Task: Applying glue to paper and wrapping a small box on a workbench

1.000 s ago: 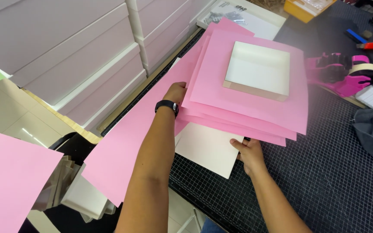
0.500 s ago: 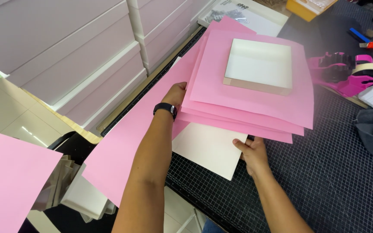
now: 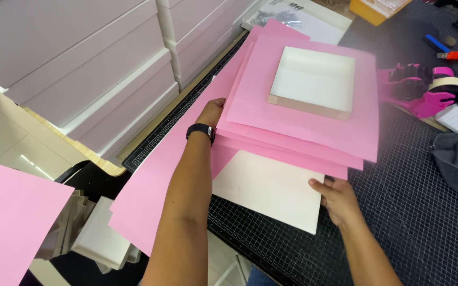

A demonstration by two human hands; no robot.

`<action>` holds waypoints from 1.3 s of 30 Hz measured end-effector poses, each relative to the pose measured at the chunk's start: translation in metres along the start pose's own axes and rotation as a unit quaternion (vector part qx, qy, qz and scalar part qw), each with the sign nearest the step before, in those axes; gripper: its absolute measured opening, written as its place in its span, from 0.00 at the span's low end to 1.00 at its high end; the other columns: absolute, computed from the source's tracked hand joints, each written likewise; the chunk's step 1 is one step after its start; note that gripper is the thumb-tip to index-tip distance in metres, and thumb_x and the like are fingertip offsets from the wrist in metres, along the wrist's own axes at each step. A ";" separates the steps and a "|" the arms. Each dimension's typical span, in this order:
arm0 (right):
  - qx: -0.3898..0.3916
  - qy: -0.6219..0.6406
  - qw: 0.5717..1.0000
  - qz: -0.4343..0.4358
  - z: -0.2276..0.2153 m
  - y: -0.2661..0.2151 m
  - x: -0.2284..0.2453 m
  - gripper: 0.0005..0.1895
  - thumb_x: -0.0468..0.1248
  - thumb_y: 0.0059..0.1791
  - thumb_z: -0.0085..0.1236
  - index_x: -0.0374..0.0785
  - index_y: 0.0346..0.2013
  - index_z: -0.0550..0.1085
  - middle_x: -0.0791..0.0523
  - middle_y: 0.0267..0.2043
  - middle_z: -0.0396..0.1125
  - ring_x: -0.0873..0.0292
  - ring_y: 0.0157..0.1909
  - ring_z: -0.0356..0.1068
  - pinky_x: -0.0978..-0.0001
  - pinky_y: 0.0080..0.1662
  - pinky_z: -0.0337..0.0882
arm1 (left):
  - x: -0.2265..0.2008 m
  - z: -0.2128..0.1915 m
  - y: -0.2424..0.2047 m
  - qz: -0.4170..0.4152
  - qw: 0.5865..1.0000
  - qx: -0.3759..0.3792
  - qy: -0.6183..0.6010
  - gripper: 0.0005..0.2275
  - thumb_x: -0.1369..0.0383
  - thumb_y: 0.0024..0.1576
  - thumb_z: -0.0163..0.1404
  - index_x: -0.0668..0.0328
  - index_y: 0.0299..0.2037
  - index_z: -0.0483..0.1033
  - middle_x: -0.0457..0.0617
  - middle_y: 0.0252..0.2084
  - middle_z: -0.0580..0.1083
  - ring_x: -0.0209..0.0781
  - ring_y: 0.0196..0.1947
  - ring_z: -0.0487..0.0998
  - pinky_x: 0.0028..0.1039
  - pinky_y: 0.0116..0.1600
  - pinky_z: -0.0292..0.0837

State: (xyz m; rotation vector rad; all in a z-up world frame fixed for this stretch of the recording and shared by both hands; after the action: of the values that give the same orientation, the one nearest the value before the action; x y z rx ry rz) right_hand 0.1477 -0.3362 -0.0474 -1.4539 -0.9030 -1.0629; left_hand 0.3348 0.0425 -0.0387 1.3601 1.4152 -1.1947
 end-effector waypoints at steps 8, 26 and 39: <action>0.012 0.000 1.000 0.028 -0.009 0.013 -0.039 0.34 0.32 0.47 0.66 0.29 0.66 0.64 0.51 0.43 0.71 0.46 0.39 0.76 0.50 0.34 0.80 | 0.012 -0.019 -0.043 0.024 0.998 -0.050 0.039 0.21 0.58 0.57 0.56 0.48 0.62 0.75 0.50 0.56 0.78 0.47 0.52 0.81 0.37 0.57 0.77; 0.021 0.006 1.000 -0.007 0.016 0.008 -0.026 0.40 0.29 0.47 0.65 0.30 0.72 0.57 0.45 0.49 0.71 0.44 0.46 0.74 0.45 0.43 0.78 | -0.023 0.075 -0.180 0.231 0.779 -0.153 0.563 0.17 0.66 0.54 0.56 0.50 0.55 0.75 0.52 0.56 0.73 0.60 0.65 0.67 0.62 0.66 0.60; 0.025 -0.034 0.999 -0.013 -0.012 -0.052 0.042 0.42 0.26 0.45 0.63 0.28 0.72 0.55 0.37 0.48 0.69 0.38 0.45 0.72 0.41 0.42 0.76 | 0.003 0.076 -0.155 0.240 0.737 -0.141 0.616 0.14 0.73 0.57 0.48 0.49 0.51 0.81 0.52 0.46 0.75 0.62 0.50 0.77 0.45 0.38 0.76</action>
State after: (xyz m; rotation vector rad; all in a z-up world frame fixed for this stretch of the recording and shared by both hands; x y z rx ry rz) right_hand 0.1101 -0.3414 0.0096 -1.4467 -0.9935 -1.0078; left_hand 0.1767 -0.0254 -0.0442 2.2107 1.7377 0.4627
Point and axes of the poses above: each hand's wrist, its own y-axis towards the middle knuckle, its own z-axis out of the palm, x = y × z, the point moved 8 cm from there along y, towards the middle knuckle
